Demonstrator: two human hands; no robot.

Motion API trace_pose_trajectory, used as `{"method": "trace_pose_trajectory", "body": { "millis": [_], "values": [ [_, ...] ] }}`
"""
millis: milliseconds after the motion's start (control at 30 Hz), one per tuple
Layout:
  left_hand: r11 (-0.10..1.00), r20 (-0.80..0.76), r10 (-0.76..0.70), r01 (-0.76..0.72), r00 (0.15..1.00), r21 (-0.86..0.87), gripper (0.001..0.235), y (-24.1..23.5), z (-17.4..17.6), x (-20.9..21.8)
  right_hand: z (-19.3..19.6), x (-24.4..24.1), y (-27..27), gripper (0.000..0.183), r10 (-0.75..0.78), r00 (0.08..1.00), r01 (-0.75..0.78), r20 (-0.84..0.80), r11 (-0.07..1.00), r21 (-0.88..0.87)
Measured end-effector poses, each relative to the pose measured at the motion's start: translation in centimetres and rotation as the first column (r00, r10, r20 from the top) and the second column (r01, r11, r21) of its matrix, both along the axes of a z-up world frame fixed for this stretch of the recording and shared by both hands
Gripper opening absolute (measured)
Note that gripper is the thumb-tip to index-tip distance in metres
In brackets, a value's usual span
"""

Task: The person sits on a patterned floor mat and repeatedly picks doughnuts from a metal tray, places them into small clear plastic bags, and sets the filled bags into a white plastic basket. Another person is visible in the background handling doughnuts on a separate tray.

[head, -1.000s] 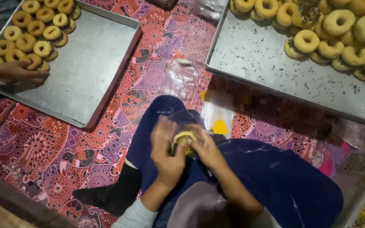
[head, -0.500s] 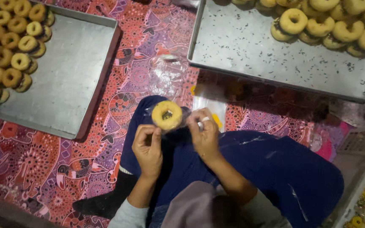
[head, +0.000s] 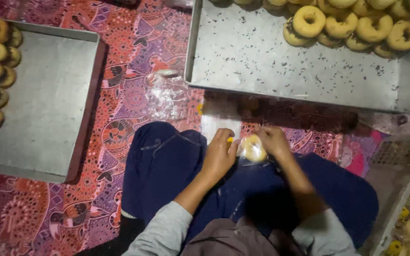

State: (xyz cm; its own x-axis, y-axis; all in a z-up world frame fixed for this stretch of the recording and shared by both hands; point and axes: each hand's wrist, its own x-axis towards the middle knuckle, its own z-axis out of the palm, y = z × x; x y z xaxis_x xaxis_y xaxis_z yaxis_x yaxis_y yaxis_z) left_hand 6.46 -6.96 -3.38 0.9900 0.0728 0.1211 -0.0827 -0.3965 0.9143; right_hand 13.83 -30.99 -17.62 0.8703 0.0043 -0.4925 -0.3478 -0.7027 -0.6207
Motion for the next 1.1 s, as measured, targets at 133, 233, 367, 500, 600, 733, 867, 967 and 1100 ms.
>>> {"method": "trace_pose_trajectory", "body": {
  "millis": [133,233,367,500,600,733,867,967,1100],
  "values": [
    [0.992,-0.163,-0.106,0.115,0.981,0.046,0.014,-0.6,-1.8,0.0,-4.5,4.8,-4.8,0.033,0.267,0.870,-0.066,0.416,0.897,-0.436],
    [0.985,-0.213,-0.160,0.170,0.964,0.030,0.013,0.1,-2.0,-0.4,-7.1,6.9,-4.1,0.032,-0.169,0.958,0.224,0.232,0.945,-0.238],
    [0.986,-0.183,-0.123,0.140,0.975,0.086,0.014,1.1,0.0,0.9,-6.9,6.9,-1.7,0.038,-0.157,0.985,0.152,-0.077,0.986,-0.066],
    [0.981,0.114,-0.148,0.131,0.982,0.145,0.042,0.6,1.9,2.2,-1.9,4.3,1.2,0.040,-0.197,0.935,0.305,-0.294,0.870,0.388],
    [0.961,0.170,-0.190,0.148,0.967,0.233,0.036,-0.4,2.5,2.0,4.5,1.4,3.4,0.033,-0.081,0.987,0.158,-0.142,0.687,0.709],
    [0.982,0.096,-0.100,0.082,0.990,0.171,0.010,-0.7,2.7,0.9,15.2,-0.2,4.2,0.034,0.005,0.995,-0.031,0.102,0.965,0.260],
    [0.987,-0.114,-0.001,-0.017,0.993,-0.158,0.011,0.2,2.7,0.9,23.3,-2.1,4.3,0.050,0.265,0.517,-0.305,0.814,0.946,-0.114],
    [0.986,-0.261,-0.064,0.020,0.963,-0.166,0.011,0.3,3.4,1.0,25.0,-2.2,4.4,0.048,0.360,0.422,-0.430,0.832,0.887,-0.166],
    [0.868,-0.292,-0.229,0.059,0.929,-0.493,0.011,0.0,5.0,0.9,24.7,-1.9,3.9,0.018,0.404,0.706,-0.453,0.582,0.889,-0.068]
  ]
}}
